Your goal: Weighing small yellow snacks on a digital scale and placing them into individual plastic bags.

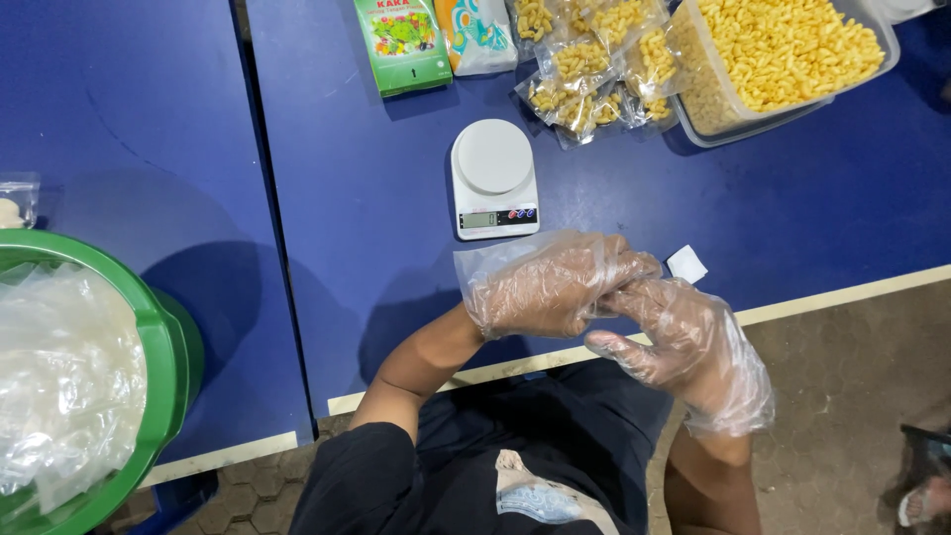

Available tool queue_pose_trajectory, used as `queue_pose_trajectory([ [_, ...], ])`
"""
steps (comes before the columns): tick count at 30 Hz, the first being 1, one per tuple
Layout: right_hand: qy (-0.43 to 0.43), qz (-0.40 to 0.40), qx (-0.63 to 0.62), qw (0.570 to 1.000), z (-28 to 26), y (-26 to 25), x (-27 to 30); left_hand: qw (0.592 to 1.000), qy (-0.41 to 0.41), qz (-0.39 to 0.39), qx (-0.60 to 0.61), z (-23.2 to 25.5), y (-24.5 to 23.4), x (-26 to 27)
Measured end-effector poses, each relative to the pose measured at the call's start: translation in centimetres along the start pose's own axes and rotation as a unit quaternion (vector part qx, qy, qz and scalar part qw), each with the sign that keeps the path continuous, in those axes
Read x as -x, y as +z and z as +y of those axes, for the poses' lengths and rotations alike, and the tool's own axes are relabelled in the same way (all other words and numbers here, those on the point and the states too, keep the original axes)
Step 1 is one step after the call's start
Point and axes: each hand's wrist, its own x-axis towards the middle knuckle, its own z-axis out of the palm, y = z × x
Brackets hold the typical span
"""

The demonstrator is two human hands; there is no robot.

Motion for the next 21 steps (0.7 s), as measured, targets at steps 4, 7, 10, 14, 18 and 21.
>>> queue_pose_trajectory([
  [4, 0.038, -0.07, -0.019, 0.997, -0.4, -0.4, -0.3, 0.999, -0.034, -0.014, 0.03, -0.2, 0.1, 0.2],
  [7, 0.054, -0.08, -0.022, 0.995, 0.0, -0.2, -0.1, 0.999, -0.049, -0.014, 0.005, -0.4, 0.1, 0.2],
  [10, 0.017, -0.062, 0.036, 0.997, 0.4, 0.0, 0.0, 0.997, -0.062, -0.012, -0.043, -1.8, 1.2, 0.7],
  [14, -0.031, -0.034, 0.083, 0.996, 1.0, 0.5, 0.4, 0.989, -0.088, -0.03, -0.113, 0.3, -0.7, 1.3],
  [18, -0.042, -0.033, 0.103, 0.993, 0.8, 0.8, 0.2, 0.983, -0.1, -0.037, -0.151, -2.4, 2.1, -0.2],
  [21, -0.022, -0.077, 0.11, 0.991, 1.0, 1.1, 0.1, 0.99, -0.034, 0.007, -0.14, -1.0, 1.1, -0.7],
])
